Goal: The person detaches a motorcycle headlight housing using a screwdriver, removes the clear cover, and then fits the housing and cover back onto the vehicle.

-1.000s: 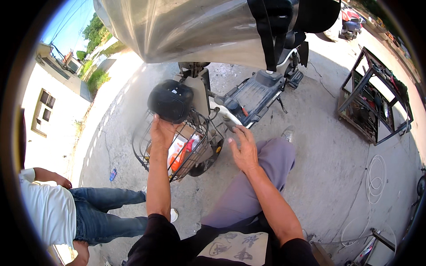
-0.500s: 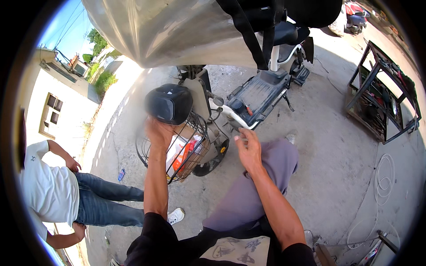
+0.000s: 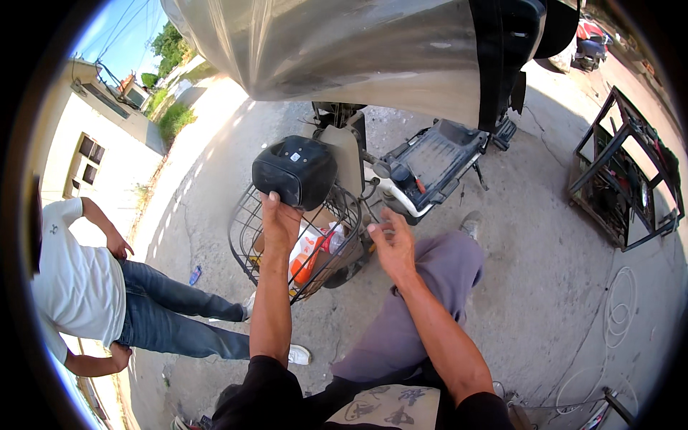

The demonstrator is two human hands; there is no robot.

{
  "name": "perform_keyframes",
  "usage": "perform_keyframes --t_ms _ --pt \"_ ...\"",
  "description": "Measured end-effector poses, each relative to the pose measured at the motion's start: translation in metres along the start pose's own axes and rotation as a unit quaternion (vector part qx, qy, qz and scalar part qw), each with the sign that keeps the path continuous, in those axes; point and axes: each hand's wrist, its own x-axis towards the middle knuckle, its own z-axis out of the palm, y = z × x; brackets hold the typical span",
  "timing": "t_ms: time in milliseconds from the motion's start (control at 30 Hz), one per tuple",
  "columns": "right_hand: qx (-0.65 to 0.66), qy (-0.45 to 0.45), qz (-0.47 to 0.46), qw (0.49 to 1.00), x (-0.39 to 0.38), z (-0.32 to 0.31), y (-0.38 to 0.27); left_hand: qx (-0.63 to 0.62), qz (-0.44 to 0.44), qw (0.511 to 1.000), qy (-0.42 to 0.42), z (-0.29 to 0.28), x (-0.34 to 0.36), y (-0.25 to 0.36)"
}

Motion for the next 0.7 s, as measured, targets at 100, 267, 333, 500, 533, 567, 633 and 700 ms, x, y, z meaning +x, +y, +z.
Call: perform_keyframes --t_ms 100,267,333,500,533,567,633,700 --pt "0.007 -0.008 0.0 1.0 0.003 0.012 0.005 -0.013 -0.018 1.0 0.003 -0.006 0.001 -0.002" --pt "0.014 -0.01 -0.016 1.0 0.007 0.022 0.015 0.007 -0.015 1.0 -0.007 -0.002 -0.005 0.004" --pt "-0.006 -0.017 -0.016 1.0 0.007 0.022 0.013 0.029 0.003 1.0 -0.01 -0.002 -0.009 0.005" --pt "-0.01 -0.015 -0.011 1.0 0.007 0.018 0.012 0.096 0.056 0.994 -0.005 0.01 -0.013 0.006" --pt "-0.005 -0.004 -0.015 1.0 0.006 0.016 0.014 0.107 0.059 0.992 -0.016 0.011 -0.013 0.008" --pt "0.001 0.008 -0.018 1.0 0.006 0.013 0.016 0.117 0.062 0.991 -0.028 0.013 -0.013 0.01" --pt "-0.075 0.034 -0.077 0.994 0.005 0.01 0.0 0.129 0.074 0.988 -0.042 0.016 -0.014 0.014" --pt "-0.134 0.056 -0.134 0.98 0.005 0.007 -0.034 0.128 0.088 0.987 -0.049 0.022 -0.016 0.015"
